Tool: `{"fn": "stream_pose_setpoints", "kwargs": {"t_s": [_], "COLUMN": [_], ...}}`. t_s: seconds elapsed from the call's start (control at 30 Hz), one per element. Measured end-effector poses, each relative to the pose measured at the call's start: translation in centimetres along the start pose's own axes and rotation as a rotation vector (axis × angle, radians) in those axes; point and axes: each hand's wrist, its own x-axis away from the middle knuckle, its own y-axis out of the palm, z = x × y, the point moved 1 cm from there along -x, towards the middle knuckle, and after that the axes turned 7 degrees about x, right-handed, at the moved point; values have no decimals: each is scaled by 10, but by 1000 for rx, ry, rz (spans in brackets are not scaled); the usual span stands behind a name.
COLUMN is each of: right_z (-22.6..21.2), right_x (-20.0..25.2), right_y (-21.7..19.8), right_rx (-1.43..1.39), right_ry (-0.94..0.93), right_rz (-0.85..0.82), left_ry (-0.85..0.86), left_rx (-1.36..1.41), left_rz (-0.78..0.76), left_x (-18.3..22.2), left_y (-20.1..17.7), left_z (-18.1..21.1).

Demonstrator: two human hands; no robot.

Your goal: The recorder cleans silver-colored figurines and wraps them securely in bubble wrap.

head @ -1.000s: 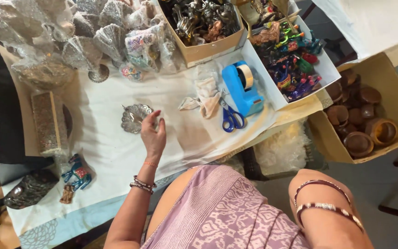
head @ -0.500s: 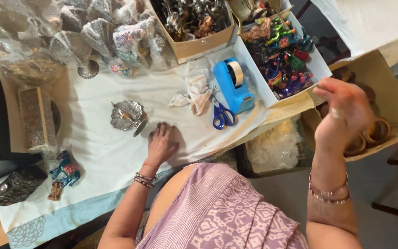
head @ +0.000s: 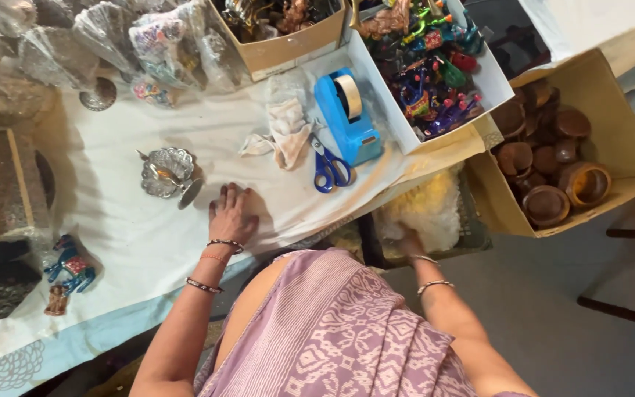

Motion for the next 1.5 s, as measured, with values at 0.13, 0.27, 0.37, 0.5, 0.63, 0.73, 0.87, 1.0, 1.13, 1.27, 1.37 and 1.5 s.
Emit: {"fn": "stream_pose_setpoints", "kwargs": {"t_s": [0.13,0.27,0.37,0.5,0.63,0.73,0.87,1.0,1.13,1.27,1.37,1.5], "right_z": [-17,16,27,-17,-14,-4,18,52,-3,-30,-38,29], "right_x": [-8,-59,-30,-33,-16,-7,-11,-32,-41,-58,-90,-181], "right_y": [24,-14,-86,-100,-124,-126,-44,20,-35,-98,-135,-122], "right_rx": [472,680,935,816,695,603,707,724,599,641,498,276], "right_ry": [106,-113,-171,3,176,295,300,-125,155,314,335,186], "right_rz": [-12,122,179,222,264,293,33,-363,-355,163,277,421], "left_ry": [-19,-31,-36,-52,-76,-90,-74,-68,-97,-81,-97,-94], "left_rx": [-9,-24,-23,-69,-84,-101,-84,-90,-69,-57,-49,-76], "left_rz": [13,25,48,91,95,112,132,127,124,125,95,57], "left_x": [0,0,-2,-7,-7,-6,-3,-1,0,-1,-1,0], "left_y": [4,2,7,19,21,25,24,27,23,28,24,20], "left_z": [3,6,5,4,9,9,9,7,11,6,9,14]}}
